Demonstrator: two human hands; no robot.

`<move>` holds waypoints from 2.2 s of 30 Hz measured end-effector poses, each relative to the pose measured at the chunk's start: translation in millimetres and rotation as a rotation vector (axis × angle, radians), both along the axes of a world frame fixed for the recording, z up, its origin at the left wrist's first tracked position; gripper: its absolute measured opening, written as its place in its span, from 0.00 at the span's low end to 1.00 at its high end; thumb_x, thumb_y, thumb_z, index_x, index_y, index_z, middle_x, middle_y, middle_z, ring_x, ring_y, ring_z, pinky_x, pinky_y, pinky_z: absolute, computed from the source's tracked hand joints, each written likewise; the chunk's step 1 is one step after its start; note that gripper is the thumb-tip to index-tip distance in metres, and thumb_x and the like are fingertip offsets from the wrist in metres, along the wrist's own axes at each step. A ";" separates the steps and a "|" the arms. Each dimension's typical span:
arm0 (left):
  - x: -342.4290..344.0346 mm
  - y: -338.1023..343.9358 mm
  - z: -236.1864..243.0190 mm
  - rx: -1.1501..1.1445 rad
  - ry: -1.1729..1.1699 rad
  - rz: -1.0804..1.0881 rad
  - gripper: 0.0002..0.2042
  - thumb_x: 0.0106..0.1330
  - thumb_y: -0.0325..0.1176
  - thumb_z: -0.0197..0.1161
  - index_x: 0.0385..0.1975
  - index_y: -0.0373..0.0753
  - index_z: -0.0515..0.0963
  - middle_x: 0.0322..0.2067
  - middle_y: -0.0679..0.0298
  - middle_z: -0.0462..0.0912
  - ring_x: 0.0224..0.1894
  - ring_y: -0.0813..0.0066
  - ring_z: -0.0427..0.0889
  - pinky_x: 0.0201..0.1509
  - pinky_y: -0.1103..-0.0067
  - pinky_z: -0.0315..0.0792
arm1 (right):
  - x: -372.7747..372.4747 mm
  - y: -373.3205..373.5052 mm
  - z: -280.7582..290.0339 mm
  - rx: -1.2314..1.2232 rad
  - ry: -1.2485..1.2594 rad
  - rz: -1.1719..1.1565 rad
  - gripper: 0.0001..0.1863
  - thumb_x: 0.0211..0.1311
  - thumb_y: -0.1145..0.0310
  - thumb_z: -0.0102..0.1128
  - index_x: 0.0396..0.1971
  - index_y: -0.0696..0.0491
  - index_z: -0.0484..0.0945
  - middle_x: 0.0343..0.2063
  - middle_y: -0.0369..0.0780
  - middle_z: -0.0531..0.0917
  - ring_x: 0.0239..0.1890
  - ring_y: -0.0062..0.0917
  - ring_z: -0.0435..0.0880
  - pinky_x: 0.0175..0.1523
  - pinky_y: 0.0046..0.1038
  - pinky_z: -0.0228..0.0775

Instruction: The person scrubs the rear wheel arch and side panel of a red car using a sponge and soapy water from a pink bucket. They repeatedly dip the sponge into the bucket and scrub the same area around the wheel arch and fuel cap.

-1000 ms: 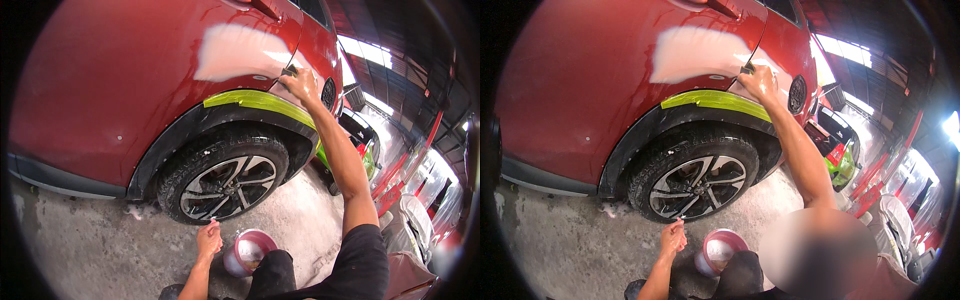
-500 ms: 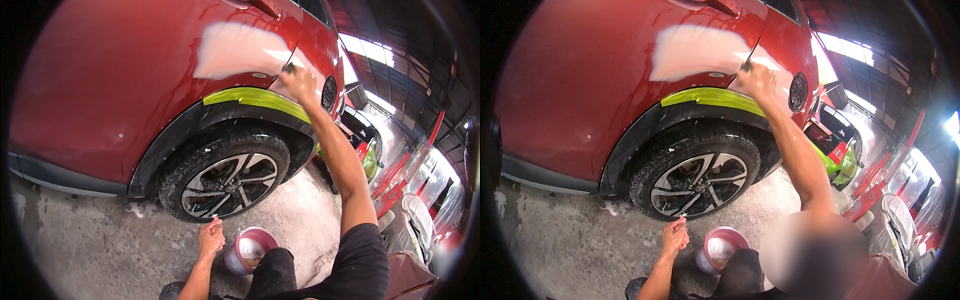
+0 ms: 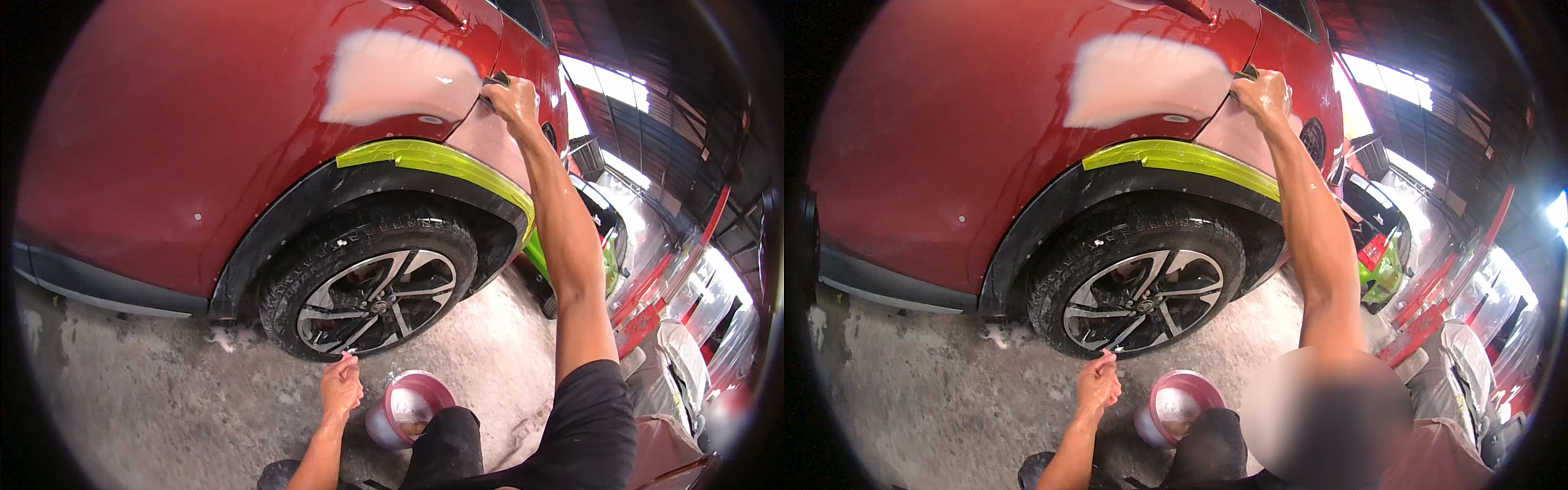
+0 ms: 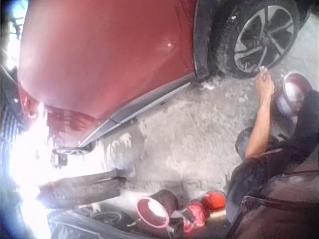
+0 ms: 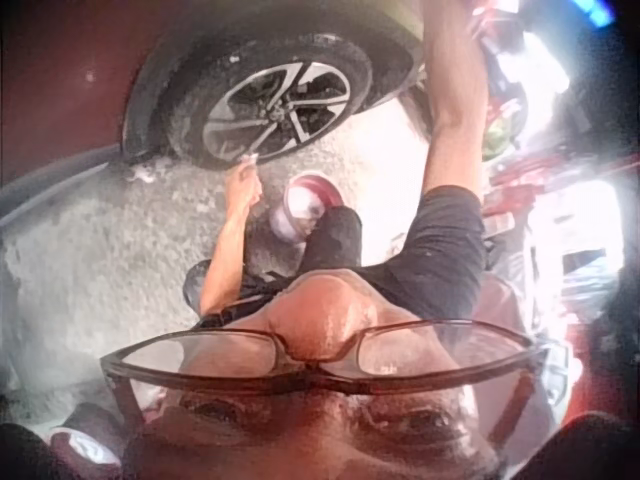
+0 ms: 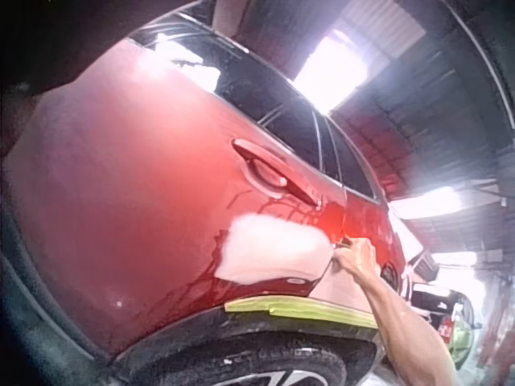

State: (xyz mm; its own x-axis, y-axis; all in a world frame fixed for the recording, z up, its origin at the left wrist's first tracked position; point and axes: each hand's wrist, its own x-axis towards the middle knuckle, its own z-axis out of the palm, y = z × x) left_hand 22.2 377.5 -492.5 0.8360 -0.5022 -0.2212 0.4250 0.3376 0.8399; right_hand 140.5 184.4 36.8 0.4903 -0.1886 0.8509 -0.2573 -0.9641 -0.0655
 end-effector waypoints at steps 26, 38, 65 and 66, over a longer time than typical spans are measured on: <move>-8.0 -6.5 -5.0 -0.086 -0.037 -0.082 0.11 0.73 0.35 0.59 0.50 0.38 0.80 0.14 0.64 0.77 0.10 0.80 0.74 0.07 0.82 0.62 | -47.1 7.2 -35.5 0.048 -0.057 0.109 0.18 0.50 0.54 0.63 0.35 0.52 0.86 0.31 0.50 0.87 0.39 0.46 0.87 0.46 0.45 0.77; -9.4 -11.3 -8.5 -0.181 0.085 -0.088 0.11 0.74 0.35 0.59 0.50 0.38 0.80 0.15 0.67 0.72 0.11 0.83 0.68 0.10 0.84 0.54 | -20.0 -7.0 -30.9 0.313 -0.128 0.187 0.21 0.40 0.57 0.67 0.32 0.58 0.86 0.31 0.52 0.87 0.39 0.48 0.87 0.48 0.43 0.78; -2.0 -27.2 -16.9 -0.035 0.044 -0.091 0.12 0.74 0.38 0.60 0.47 0.38 0.82 0.14 0.66 0.76 0.10 0.82 0.71 0.09 0.82 0.61 | 37.5 0.4 1.1 -0.018 -0.374 -0.125 0.15 0.52 0.63 0.59 0.37 0.56 0.84 0.36 0.55 0.86 0.45 0.49 0.86 0.52 0.47 0.77; 0.4 -27.1 -17.9 -0.048 0.055 -0.081 0.12 0.74 0.38 0.59 0.47 0.38 0.82 0.14 0.66 0.76 0.10 0.82 0.71 0.09 0.82 0.61 | 40.5 3.5 17.4 -0.041 -0.312 -0.168 0.16 0.50 0.63 0.59 0.36 0.56 0.85 0.37 0.56 0.86 0.46 0.48 0.86 0.52 0.45 0.78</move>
State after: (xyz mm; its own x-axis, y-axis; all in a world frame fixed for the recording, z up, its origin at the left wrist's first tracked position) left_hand 22.7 350.5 -510.4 0.7797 -0.5785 -0.2397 0.4975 0.3399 0.7981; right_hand 181.0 188.0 54.2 0.1703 -0.2075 0.9633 -0.3865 -0.9133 -0.1284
